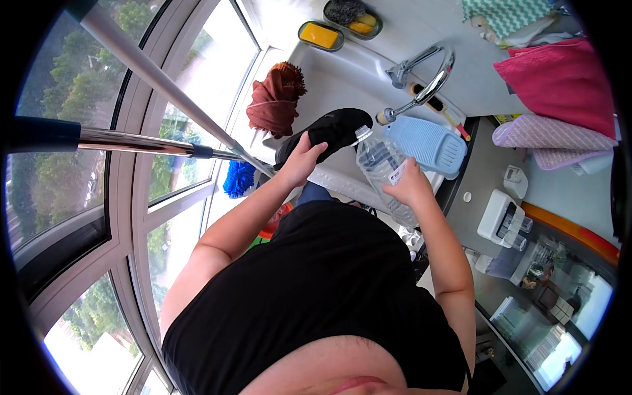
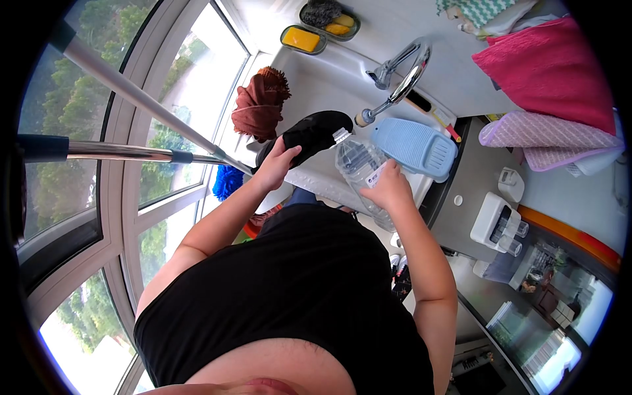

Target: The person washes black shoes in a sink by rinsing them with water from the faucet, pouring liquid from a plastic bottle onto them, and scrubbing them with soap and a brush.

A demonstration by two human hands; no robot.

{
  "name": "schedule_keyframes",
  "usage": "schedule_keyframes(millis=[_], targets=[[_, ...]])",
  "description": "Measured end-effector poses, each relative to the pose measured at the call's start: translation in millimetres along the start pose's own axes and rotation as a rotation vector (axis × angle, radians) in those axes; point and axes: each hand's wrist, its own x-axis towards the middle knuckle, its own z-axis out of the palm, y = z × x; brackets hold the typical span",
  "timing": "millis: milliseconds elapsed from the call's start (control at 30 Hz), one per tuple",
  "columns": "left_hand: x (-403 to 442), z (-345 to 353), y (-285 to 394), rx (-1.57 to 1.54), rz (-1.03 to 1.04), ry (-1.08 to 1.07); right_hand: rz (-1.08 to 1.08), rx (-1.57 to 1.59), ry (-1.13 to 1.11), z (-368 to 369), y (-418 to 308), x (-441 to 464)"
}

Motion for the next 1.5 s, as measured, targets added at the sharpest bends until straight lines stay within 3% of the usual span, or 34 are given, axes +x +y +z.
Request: schedule_keyframes(millis=[1500], targets=[[8.6, -2.2, -4.6, 0.014, -0.003, -0.023, -0.003, -0.046, 0.014, -6.1, -3.2, 2.6]])
